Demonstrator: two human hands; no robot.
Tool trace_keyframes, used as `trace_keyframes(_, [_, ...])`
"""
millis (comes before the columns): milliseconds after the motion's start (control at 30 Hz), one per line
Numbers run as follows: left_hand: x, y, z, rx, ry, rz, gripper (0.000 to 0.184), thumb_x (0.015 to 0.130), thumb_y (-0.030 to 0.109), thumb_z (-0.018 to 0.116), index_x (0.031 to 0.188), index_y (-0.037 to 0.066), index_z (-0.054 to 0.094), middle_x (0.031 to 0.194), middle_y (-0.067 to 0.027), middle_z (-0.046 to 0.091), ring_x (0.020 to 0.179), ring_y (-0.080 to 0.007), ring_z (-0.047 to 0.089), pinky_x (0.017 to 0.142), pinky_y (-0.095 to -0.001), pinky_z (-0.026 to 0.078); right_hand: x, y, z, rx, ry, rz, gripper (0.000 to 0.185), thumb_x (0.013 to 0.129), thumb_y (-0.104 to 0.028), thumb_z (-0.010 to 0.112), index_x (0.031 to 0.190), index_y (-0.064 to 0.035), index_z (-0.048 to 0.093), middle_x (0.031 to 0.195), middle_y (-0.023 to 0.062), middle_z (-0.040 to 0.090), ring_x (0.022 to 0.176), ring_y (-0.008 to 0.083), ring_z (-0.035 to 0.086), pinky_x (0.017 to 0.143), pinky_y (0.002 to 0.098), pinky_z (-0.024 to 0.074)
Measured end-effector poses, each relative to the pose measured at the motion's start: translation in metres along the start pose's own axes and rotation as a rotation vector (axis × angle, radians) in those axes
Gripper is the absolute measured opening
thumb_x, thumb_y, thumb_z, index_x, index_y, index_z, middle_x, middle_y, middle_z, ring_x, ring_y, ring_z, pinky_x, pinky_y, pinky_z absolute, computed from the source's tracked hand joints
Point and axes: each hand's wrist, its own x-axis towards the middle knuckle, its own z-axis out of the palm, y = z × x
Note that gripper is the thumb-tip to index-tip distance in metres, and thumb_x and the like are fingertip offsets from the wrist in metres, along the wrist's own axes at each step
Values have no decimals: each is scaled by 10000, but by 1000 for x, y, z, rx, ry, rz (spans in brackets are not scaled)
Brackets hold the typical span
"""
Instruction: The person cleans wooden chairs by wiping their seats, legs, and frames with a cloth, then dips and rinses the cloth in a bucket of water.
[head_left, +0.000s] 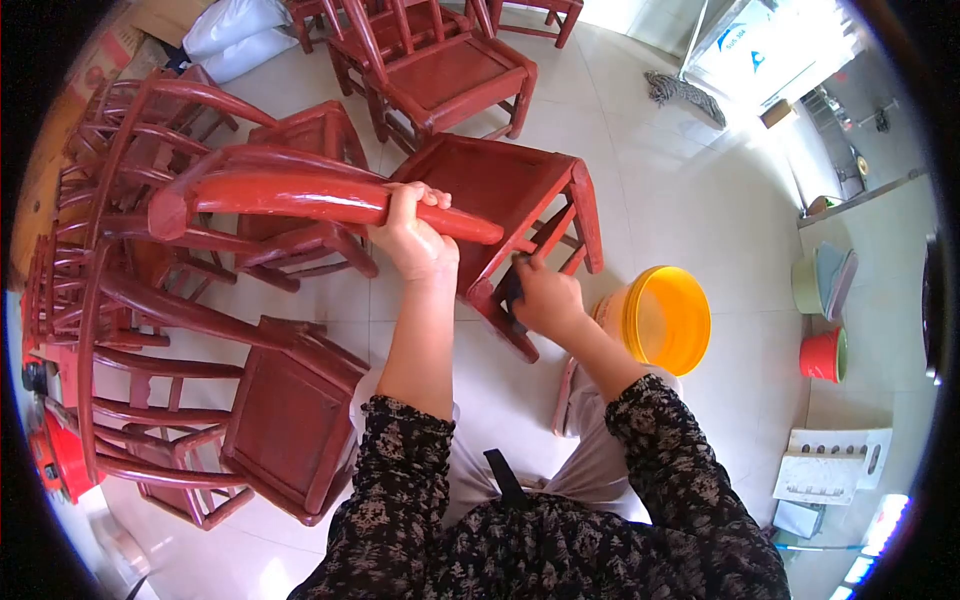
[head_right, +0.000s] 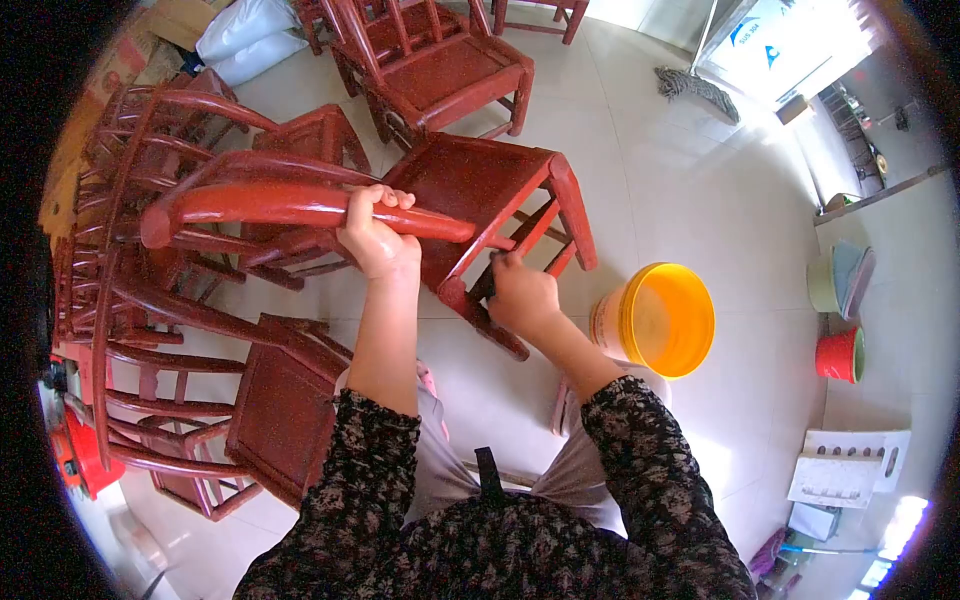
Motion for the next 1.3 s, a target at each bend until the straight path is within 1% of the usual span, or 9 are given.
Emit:
trace_keyframes(167, [12,11,-7,12,34,-21,130,653,82,567,613,85,444,590,-36,433,556,-185,453,629,-339,435,-15,-12,-1,217,-68,-218,484,707,-149,528,1191,-132,520,1042,75,555,852,275,618,697,422,507])
trace_keyframes(400, [3,3,-4,47,-22,16,123,645,75,563,619,84,443,590,-44,439,553,-191,463,620,-340,434,-11,-16,-7,-35,-33,22,465,718,-162,550,1179,-222,553,1039,99,532,830,282,616,667,406,508])
trace_keyframes(633, [9,12,-7,48,-19,-56,140,662,93,563,618,86,430,598,-37,425,559,-184,442,636,-335,422,-11,11,-5,441,-211,-304,440,721,-159,516,1157,-185,573,987,159,534,843,339,598,705,415,497])
trace_keyframes(733, [10,10,-8,62,-47,-68,140,664,96,562,620,81,430,602,-39,429,563,-186,443,637,-334,419,-18,24,-18,658,-109,-407,436,690,-124,534,1126,-135,553,1008,153,550,852,366,589,723,416,493])
trace_keyframes(800, [12,8,-6,68,-27,-76,137,665,97,562,623,79,433,602,-41,430,565,-190,446,636,-337,416,-25,22,-35,505,64,66,459,662,-44,531,1120,-65,505,1083,171,571,910,393,568,770,436,473])
trace_keyframes(1000, [9,6,-3,-9,-3,-71,100,665,19,553,662,50,458,600,-44,446,537,-167,453,563,-318,424,-18,13,-14,253,421,-206,403,685,-81,584,1083,-101,526,1021,150,528,791,311,610,651,375,511])
trace_keyframes(1100, [8,6,-3,-6,-7,-58,118,663,25,555,640,59,445,596,-43,444,540,-164,447,572,-317,425,-12,3,-9,67,89,39,406,717,-156,563,1120,-109,536,1040,140,525,780,315,614,655,391,518])
trace_keyframes(1233, [4,7,0,-4,45,-42,131,657,29,561,628,65,439,588,-42,441,544,-160,439,587,-318,428,-14,0,2,279,100,-9,422,717,-187,559,1133,-117,535,1044,159,519,783,330,614,682,425,515])
trace_keyframes(1300, [3,8,0,3,42,-50,129,660,25,559,634,64,439,590,-42,442,546,-159,440,587,-318,429,-16,-12,7,306,-44,-55,449,721,-209,553,1163,-137,525,1057,169,513,791,339,613,706,447,506])
